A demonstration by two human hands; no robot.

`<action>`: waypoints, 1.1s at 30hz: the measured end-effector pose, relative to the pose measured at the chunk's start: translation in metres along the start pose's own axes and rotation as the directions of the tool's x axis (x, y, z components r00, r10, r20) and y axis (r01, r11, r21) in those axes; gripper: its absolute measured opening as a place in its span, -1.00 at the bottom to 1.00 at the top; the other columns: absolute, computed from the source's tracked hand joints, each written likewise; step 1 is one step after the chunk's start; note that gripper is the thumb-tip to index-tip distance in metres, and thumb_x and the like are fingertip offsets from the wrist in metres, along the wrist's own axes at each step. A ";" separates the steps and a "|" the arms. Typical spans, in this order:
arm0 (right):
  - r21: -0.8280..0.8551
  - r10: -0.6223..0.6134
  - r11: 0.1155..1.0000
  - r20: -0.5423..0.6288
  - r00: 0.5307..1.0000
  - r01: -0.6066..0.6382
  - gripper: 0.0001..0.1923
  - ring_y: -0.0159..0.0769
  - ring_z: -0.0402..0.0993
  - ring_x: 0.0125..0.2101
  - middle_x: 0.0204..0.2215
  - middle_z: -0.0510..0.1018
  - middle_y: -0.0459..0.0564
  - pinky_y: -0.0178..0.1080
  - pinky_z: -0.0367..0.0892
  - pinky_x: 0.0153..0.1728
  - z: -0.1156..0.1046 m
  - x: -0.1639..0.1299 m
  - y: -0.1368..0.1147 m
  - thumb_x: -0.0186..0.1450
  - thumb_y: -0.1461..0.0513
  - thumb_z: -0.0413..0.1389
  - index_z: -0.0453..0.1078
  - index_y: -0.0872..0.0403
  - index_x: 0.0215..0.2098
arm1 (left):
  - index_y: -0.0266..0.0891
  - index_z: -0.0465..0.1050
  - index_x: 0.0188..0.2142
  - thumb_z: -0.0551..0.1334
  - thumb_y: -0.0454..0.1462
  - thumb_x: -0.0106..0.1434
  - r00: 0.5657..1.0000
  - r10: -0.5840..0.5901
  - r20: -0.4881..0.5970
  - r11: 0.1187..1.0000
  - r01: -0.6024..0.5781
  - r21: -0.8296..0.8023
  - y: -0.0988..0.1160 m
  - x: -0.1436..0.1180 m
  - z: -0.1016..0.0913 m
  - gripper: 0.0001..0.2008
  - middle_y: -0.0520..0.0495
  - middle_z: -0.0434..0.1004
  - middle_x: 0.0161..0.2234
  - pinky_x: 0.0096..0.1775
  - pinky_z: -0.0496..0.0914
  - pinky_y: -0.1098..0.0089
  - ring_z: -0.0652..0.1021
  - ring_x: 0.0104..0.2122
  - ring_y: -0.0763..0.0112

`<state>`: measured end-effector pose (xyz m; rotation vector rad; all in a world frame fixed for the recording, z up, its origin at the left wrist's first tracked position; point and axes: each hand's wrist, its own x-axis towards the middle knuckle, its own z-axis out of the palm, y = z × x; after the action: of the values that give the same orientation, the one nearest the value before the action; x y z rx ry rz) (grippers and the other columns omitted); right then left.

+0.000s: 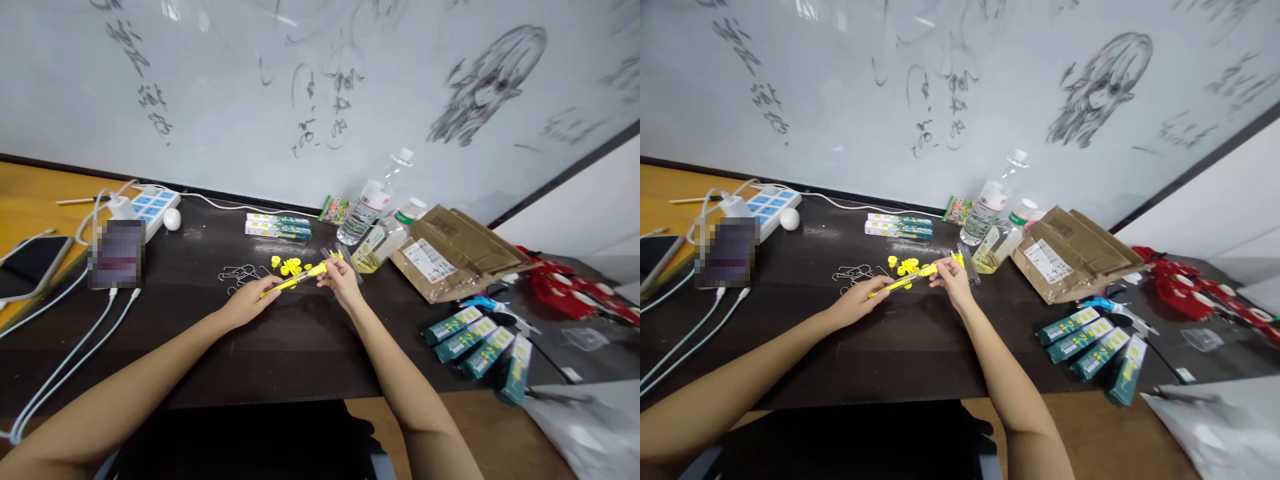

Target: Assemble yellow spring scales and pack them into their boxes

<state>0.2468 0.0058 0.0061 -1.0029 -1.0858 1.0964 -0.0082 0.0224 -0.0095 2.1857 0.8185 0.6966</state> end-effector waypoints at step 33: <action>-0.479 -0.043 0.840 0.412 0.910 0.256 -0.66 -0.41 0.39 -0.43 -0.34 0.40 -0.07 -0.34 0.34 -0.47 0.062 -0.020 0.015 0.35 0.15 -0.07 0.12 0.03 0.07 | -0.21 0.18 -0.07 0.18 -0.04 0.22 0.952 -0.253 -0.173 0.722 0.067 -0.688 0.004 0.004 0.010 -0.60 0.17 0.34 -0.57 -0.69 0.26 0.58 0.35 -0.74 0.61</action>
<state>0.1809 -0.0059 -0.0005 -1.1176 -1.8323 0.8986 0.0026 0.0186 -0.0114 1.3569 0.7176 1.0148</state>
